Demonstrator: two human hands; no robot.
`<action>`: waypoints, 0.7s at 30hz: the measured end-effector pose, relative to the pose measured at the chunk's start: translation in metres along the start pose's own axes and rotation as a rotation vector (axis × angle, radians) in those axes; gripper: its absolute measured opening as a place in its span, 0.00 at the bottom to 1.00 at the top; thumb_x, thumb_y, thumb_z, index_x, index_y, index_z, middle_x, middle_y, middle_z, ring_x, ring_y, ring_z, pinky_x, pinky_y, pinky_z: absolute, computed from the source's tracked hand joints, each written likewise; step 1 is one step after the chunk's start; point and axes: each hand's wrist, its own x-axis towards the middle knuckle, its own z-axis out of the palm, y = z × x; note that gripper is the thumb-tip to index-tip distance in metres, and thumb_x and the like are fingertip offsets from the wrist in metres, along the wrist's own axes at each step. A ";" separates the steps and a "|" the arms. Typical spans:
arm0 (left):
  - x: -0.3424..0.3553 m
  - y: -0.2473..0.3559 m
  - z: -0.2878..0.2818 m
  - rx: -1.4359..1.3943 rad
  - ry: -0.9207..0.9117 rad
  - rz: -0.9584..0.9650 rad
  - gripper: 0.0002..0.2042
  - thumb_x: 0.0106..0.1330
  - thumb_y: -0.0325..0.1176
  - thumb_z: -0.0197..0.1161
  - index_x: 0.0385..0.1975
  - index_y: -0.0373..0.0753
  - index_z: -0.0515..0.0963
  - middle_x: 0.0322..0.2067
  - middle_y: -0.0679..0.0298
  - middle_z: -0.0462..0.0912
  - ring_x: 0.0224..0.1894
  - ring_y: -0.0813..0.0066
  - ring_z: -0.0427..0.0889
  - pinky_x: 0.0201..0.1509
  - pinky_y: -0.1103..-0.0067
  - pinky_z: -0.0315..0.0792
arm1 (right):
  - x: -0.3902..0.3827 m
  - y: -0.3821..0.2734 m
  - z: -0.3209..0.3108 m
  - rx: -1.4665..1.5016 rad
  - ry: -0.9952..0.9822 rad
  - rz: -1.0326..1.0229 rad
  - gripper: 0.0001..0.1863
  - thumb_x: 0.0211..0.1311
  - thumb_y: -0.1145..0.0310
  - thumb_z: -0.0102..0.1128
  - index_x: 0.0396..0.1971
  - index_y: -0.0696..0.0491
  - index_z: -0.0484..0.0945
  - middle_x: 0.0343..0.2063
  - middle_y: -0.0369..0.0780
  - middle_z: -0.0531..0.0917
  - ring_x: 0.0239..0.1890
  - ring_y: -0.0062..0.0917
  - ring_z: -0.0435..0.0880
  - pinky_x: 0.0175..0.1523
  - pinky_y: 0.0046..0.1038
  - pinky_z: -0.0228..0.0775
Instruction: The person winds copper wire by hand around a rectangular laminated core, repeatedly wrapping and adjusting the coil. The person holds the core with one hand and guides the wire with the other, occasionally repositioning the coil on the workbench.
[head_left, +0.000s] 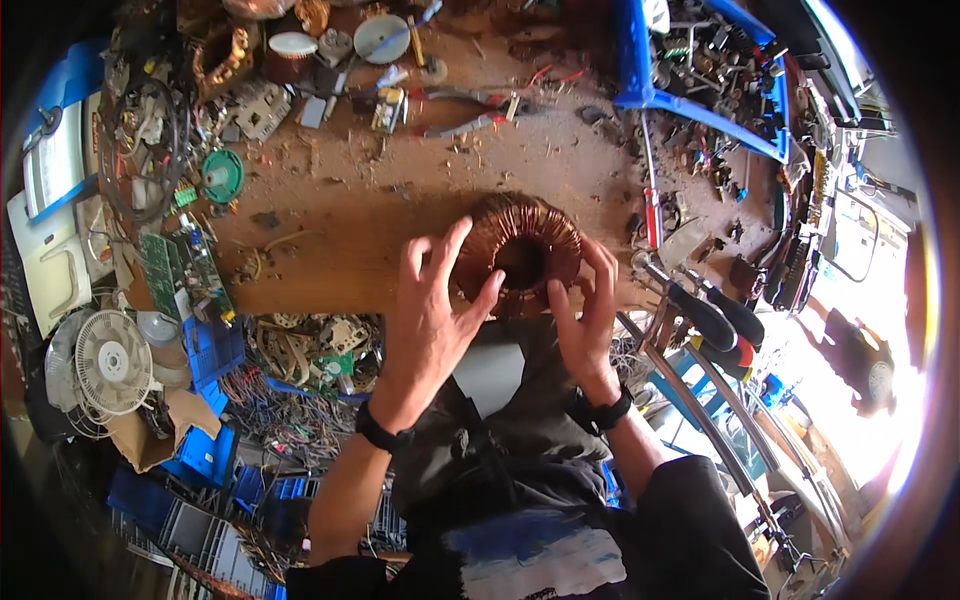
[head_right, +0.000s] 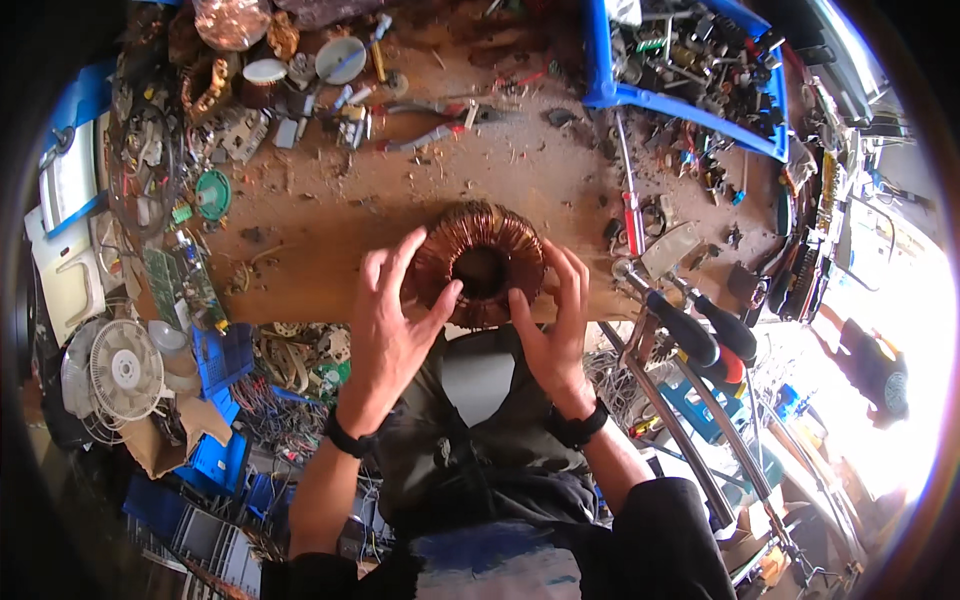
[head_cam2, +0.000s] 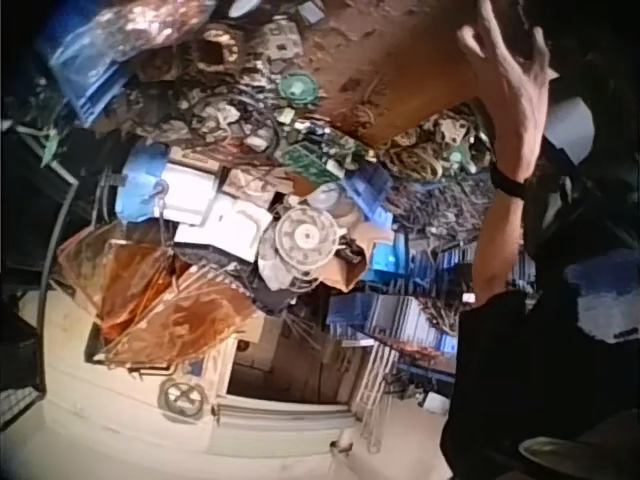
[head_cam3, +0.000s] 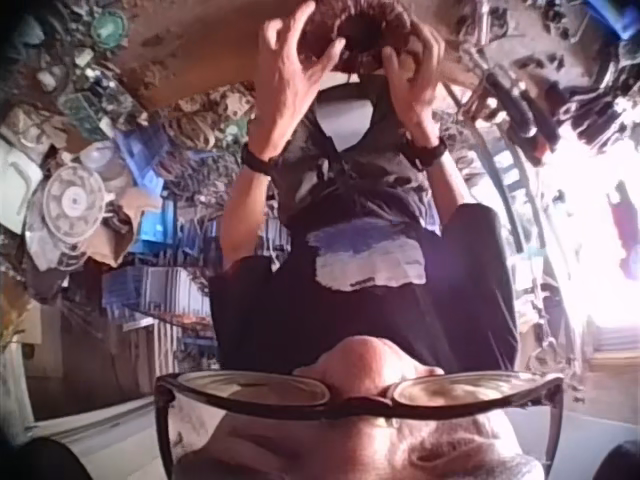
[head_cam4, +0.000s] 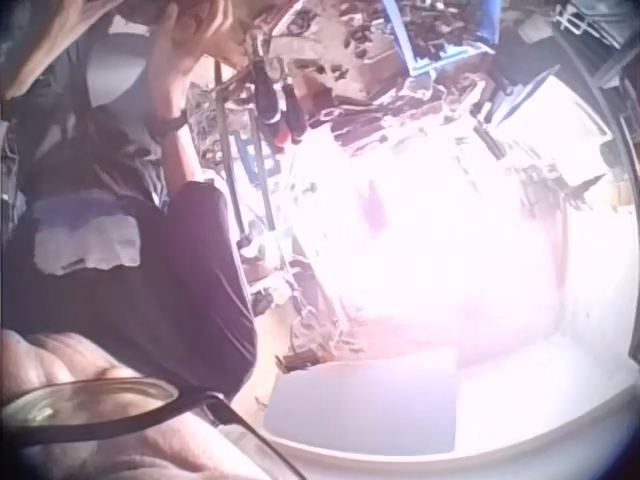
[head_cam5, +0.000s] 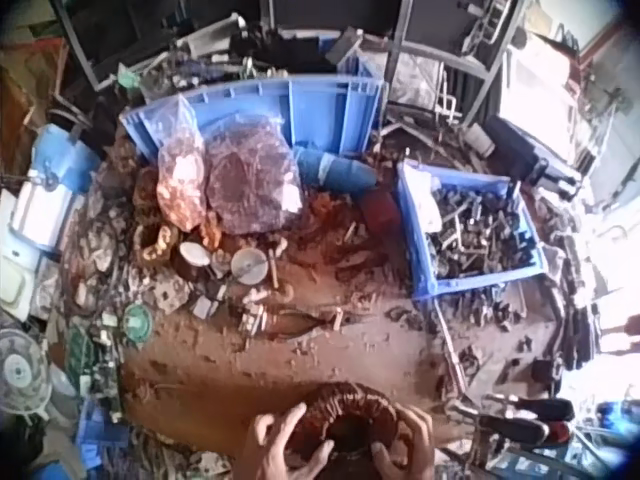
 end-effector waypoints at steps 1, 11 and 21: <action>0.001 -0.003 0.003 -0.019 -0.004 0.013 0.33 0.66 0.45 0.76 0.69 0.42 0.72 0.51 0.48 0.76 0.47 0.47 0.84 0.47 0.61 0.82 | 0.001 0.006 0.002 0.010 -0.015 -0.007 0.37 0.64 0.79 0.68 0.73 0.54 0.66 0.66 0.45 0.69 0.66 0.32 0.74 0.64 0.34 0.75; 0.000 -0.016 0.000 0.156 -0.016 0.574 0.24 0.57 0.48 0.82 0.54 0.52 0.87 0.45 0.60 0.71 0.44 0.64 0.75 0.66 0.49 0.75 | 0.000 0.045 0.000 0.089 -0.017 -0.253 0.43 0.61 0.65 0.76 0.73 0.55 0.64 0.70 0.51 0.67 0.72 0.41 0.68 0.69 0.41 0.67; 0.011 -0.030 0.009 0.368 -0.148 0.736 0.32 0.49 0.55 0.80 0.55 0.49 0.83 0.62 0.69 0.74 0.60 0.62 0.73 0.78 0.27 0.45 | 0.016 0.042 -0.007 -0.191 -0.137 -0.635 0.54 0.38 0.52 0.93 0.69 0.45 0.74 0.75 0.61 0.54 0.77 0.59 0.61 0.71 0.54 0.71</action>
